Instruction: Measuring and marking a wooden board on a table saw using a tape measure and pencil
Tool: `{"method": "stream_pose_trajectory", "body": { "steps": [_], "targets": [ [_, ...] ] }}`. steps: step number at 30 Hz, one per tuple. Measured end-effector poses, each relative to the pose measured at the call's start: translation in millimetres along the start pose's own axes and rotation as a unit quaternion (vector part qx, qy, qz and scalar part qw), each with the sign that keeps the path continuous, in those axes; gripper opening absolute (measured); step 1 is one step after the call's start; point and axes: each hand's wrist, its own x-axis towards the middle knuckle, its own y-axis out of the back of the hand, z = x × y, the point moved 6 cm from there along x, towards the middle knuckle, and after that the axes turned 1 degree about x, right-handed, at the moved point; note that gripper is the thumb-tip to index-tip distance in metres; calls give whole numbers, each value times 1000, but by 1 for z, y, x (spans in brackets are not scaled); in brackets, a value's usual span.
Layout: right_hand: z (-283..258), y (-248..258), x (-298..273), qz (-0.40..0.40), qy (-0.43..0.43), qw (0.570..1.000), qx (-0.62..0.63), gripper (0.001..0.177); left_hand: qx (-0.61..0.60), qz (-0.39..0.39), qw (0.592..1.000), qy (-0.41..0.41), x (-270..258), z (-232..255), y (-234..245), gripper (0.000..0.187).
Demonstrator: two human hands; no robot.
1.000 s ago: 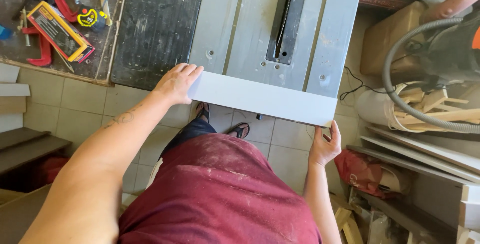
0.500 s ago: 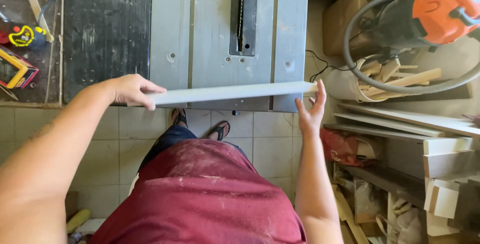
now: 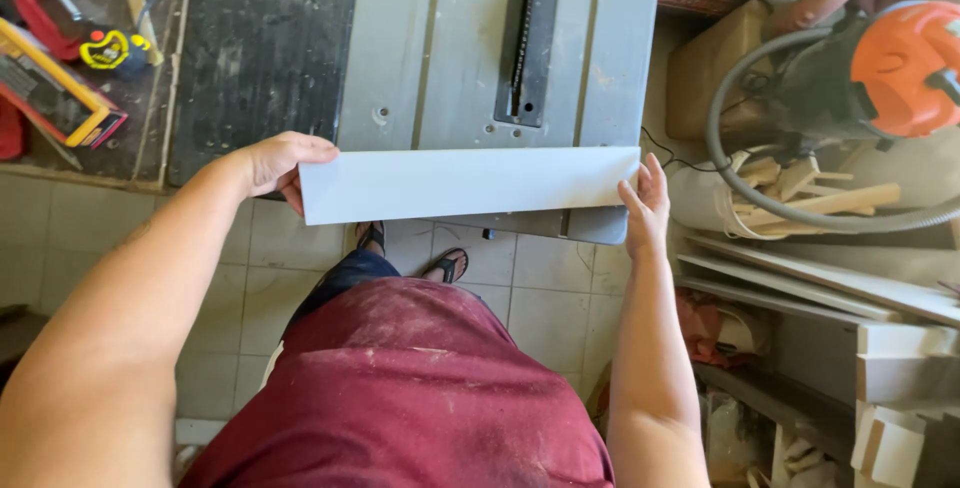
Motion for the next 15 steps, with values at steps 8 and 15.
{"method": "stream_pose_trajectory", "body": {
  "steps": [8,15],
  "targets": [
    [17,9,2,9,10,999,-33,73,-10,-6,1000,-5,5,-5,2,46],
    [9,-45,-9,66,243,777,-577,80,15,7,1000,-24,9,0,2,46]
  ]
}}
